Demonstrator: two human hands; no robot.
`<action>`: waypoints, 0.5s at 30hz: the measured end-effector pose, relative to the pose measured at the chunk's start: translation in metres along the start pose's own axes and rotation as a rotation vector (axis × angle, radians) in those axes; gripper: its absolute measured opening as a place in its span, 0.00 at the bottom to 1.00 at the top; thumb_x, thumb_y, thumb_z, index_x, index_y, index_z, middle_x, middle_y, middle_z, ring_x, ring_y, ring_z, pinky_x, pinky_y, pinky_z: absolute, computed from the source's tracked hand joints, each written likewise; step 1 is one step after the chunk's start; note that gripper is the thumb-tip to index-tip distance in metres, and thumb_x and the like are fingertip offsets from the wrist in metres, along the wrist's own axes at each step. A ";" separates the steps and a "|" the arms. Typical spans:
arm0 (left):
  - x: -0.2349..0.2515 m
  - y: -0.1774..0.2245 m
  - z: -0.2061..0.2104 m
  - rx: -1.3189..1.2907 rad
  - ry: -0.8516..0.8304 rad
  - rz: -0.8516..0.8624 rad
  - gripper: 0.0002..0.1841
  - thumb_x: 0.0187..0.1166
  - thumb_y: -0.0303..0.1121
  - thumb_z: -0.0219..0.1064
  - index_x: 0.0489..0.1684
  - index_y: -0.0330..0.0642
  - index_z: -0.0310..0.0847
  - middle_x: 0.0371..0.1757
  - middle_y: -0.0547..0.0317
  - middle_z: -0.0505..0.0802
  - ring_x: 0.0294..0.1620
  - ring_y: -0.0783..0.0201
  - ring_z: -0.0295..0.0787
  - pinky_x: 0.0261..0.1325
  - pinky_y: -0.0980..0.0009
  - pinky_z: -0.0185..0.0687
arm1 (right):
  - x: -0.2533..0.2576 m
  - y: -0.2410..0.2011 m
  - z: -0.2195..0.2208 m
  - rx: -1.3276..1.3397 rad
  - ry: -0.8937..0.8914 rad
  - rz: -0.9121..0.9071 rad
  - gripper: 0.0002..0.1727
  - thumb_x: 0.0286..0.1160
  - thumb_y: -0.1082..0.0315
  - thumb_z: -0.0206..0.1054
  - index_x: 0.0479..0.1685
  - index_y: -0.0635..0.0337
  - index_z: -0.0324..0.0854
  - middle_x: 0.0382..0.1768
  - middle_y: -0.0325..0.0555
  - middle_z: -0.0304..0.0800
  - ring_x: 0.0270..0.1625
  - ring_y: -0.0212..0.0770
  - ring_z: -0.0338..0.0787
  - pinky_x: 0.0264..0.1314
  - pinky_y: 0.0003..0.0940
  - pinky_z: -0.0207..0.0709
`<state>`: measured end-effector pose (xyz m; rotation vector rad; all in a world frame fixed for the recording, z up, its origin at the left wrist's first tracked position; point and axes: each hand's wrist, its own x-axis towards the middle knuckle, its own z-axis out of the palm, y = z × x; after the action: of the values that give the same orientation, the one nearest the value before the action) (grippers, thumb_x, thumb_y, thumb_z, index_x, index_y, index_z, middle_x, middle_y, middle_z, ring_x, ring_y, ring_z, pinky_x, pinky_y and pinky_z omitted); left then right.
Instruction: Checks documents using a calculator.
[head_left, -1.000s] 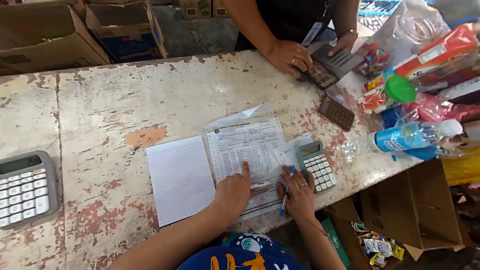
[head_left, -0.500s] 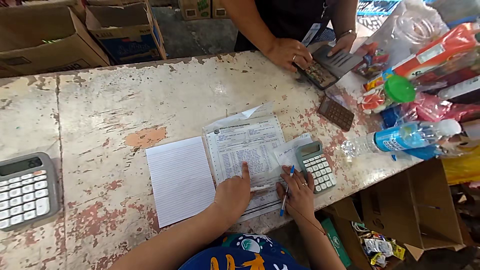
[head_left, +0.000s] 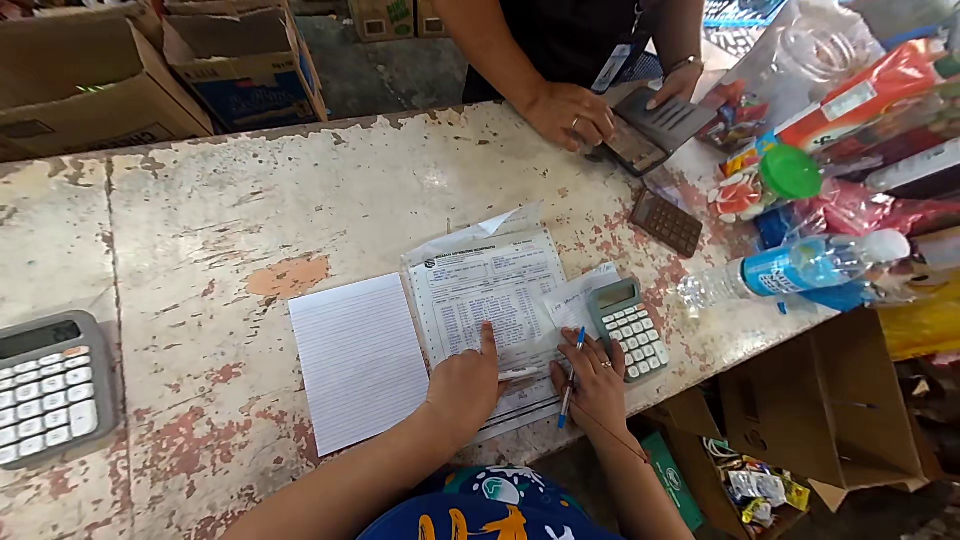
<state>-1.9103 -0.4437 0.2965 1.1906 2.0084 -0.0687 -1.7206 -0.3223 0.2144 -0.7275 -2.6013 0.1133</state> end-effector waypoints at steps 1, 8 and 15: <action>0.000 0.000 0.000 -0.004 0.001 0.002 0.46 0.87 0.51 0.59 0.95 0.36 0.34 0.56 0.36 0.90 0.56 0.38 0.91 0.58 0.46 0.84 | 0.000 0.000 0.000 0.001 -0.003 0.002 0.20 0.83 0.53 0.57 0.51 0.56 0.91 0.63 0.50 0.94 0.69 0.57 0.89 0.78 0.71 0.62; 0.000 0.000 0.000 -0.022 -0.004 -0.002 0.46 0.87 0.50 0.60 0.96 0.37 0.34 0.56 0.37 0.90 0.57 0.39 0.91 0.58 0.46 0.84 | 0.000 0.000 0.000 -0.002 -0.005 0.003 0.21 0.83 0.53 0.57 0.51 0.55 0.91 0.62 0.49 0.94 0.69 0.57 0.89 0.78 0.71 0.61; 0.000 0.000 0.000 -0.011 0.003 -0.004 0.45 0.87 0.51 0.59 0.95 0.37 0.35 0.56 0.37 0.90 0.57 0.39 0.91 0.58 0.47 0.84 | -0.001 0.001 0.001 -0.007 0.003 0.000 0.20 0.84 0.53 0.56 0.51 0.55 0.91 0.62 0.49 0.94 0.69 0.56 0.90 0.78 0.70 0.62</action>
<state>-1.9104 -0.4436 0.2963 1.1806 2.0118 -0.0583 -1.7203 -0.3219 0.2132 -0.7303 -2.5997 0.1024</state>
